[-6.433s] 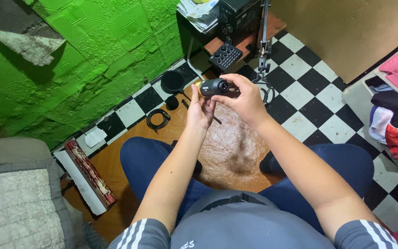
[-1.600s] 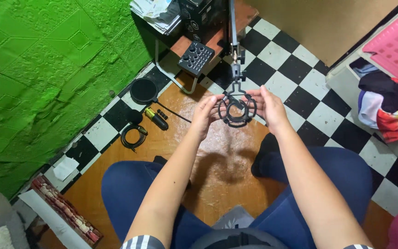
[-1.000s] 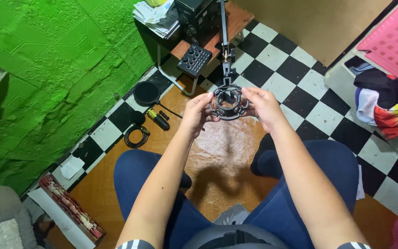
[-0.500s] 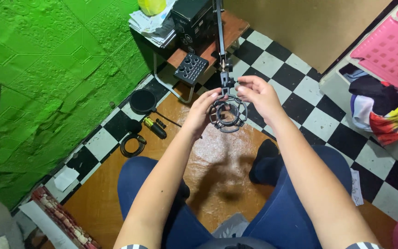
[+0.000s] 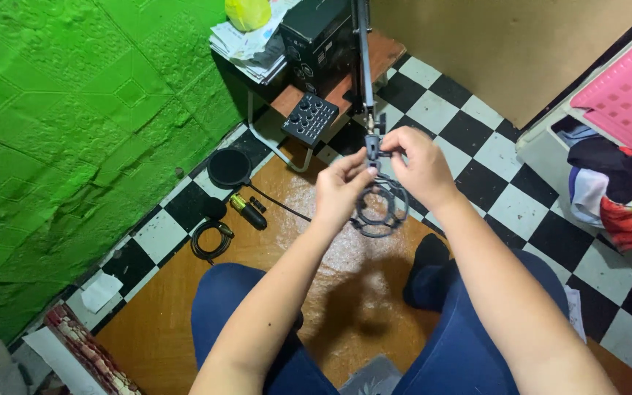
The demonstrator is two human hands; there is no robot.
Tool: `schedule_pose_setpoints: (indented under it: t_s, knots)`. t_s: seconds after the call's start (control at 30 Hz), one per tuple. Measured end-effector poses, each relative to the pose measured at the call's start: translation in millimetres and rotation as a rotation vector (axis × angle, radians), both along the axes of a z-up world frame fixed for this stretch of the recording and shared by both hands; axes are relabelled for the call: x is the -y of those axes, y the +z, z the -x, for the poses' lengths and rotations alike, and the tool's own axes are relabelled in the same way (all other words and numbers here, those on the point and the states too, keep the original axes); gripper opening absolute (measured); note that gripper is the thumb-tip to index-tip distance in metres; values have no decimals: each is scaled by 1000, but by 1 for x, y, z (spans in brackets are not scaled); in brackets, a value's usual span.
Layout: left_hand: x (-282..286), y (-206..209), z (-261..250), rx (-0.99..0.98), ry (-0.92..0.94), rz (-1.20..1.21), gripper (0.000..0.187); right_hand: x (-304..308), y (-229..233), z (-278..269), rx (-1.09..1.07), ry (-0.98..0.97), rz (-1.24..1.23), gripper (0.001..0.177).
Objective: The person assembles a microphone setup by attaching a pop filter to a stand, removing a gold microphone from a shock mount, and placing a foam windscreen onto the microphone. The person then adjusts the shock mount attached to the stand.
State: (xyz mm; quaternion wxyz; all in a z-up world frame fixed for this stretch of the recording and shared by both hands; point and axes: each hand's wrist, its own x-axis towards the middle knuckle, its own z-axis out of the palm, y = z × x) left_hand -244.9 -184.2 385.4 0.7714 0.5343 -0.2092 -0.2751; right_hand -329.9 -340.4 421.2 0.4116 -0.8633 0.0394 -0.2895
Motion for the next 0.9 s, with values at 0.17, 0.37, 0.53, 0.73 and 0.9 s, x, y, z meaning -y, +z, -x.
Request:
schedule_pose_setpoints:
  t_s: [0.17,0.37,0.53,0.73,0.9]
  knots:
    - [1,0,1,11,54,26,44,1,-1,-8,-42,-29,-120,12]
    - [-4,1,1,20,63,51,40,5,-2,-2,-291,-2,-803,13]
    - [-3,-4,1,-42,52,76,39,5,-8,3,-95,130,-716,25]
    - [-5,-5,0,-2,64,49,40,8,-5,0,-49,155,-799,18]
    - [-3,-3,0,-4,32,126,39,3,4,-2,-318,-81,-829,19]
